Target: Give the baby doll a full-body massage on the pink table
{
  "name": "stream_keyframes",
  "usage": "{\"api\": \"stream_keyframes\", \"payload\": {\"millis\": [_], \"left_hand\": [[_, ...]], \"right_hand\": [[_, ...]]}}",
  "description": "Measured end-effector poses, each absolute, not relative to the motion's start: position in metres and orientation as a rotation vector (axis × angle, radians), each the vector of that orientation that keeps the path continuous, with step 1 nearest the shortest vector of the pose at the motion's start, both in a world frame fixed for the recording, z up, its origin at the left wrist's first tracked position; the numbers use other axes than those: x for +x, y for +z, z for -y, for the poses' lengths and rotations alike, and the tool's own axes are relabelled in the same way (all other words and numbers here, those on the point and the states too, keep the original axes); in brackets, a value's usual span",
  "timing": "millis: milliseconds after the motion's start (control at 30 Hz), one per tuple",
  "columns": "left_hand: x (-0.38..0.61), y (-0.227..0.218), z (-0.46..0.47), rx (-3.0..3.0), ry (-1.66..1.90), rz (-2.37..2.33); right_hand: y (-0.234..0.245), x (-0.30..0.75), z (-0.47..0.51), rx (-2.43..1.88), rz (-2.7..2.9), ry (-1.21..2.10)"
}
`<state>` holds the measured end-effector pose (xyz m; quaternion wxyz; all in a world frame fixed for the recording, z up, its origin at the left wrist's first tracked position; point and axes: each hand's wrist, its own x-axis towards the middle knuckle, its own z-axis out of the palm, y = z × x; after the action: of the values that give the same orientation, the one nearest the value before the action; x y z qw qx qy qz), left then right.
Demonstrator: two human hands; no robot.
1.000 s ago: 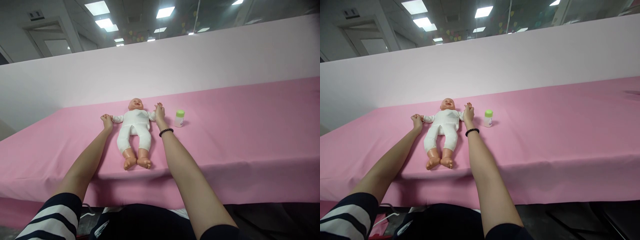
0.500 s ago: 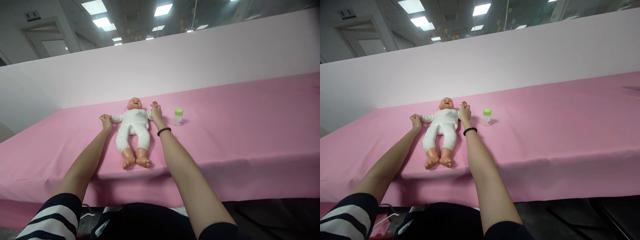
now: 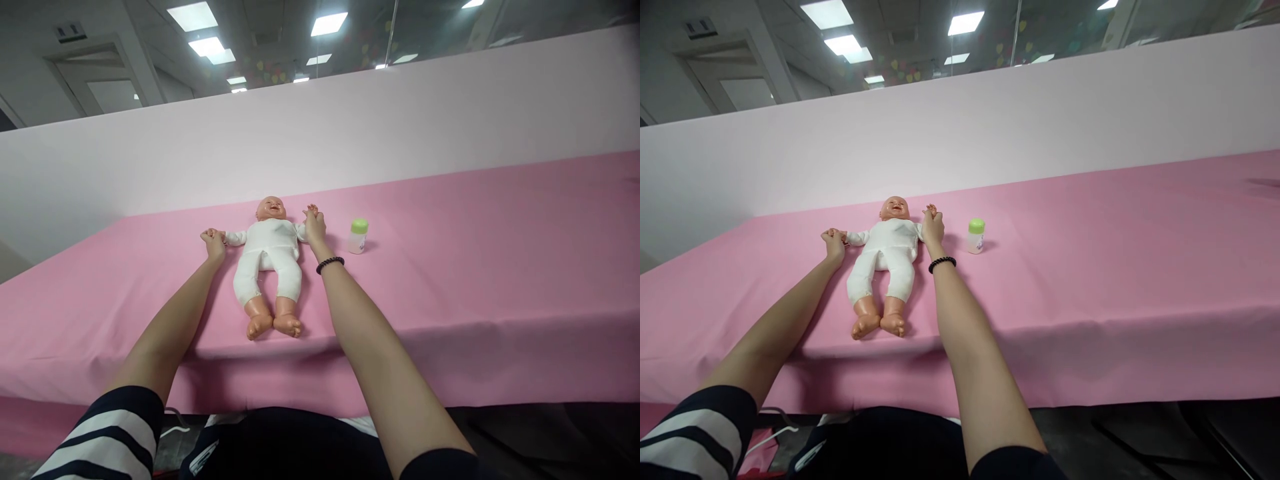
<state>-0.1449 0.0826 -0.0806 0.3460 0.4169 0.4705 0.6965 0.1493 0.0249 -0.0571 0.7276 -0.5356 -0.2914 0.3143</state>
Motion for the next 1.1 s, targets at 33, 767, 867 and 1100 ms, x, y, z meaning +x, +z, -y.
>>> {"api": "stream_keyframes", "payload": {"millis": [33, 767, 867, 1100], "left_hand": [[-0.1447, -0.0805, -0.0832, 1.07, 1.795, -1.245], [-0.1459, -0.0827, -0.085, 1.12, 1.781, -1.279], [-0.1453, -0.0826, -0.0851, 1.117, 1.789, -1.291], [-0.1445, -0.0823, -0.0851, 1.114, 1.791, -1.29]], "right_hand": [[-0.0578, 0.1491, -0.0248, -1.164, 0.64, 0.694], [-0.058, 0.1487, -0.0217, -1.178, 0.642, 0.687], [-0.059, 0.15, -0.0244, -1.188, 0.636, 0.691], [-0.0561, 0.1493, -0.0226, -1.224, 0.652, 0.688]]}}
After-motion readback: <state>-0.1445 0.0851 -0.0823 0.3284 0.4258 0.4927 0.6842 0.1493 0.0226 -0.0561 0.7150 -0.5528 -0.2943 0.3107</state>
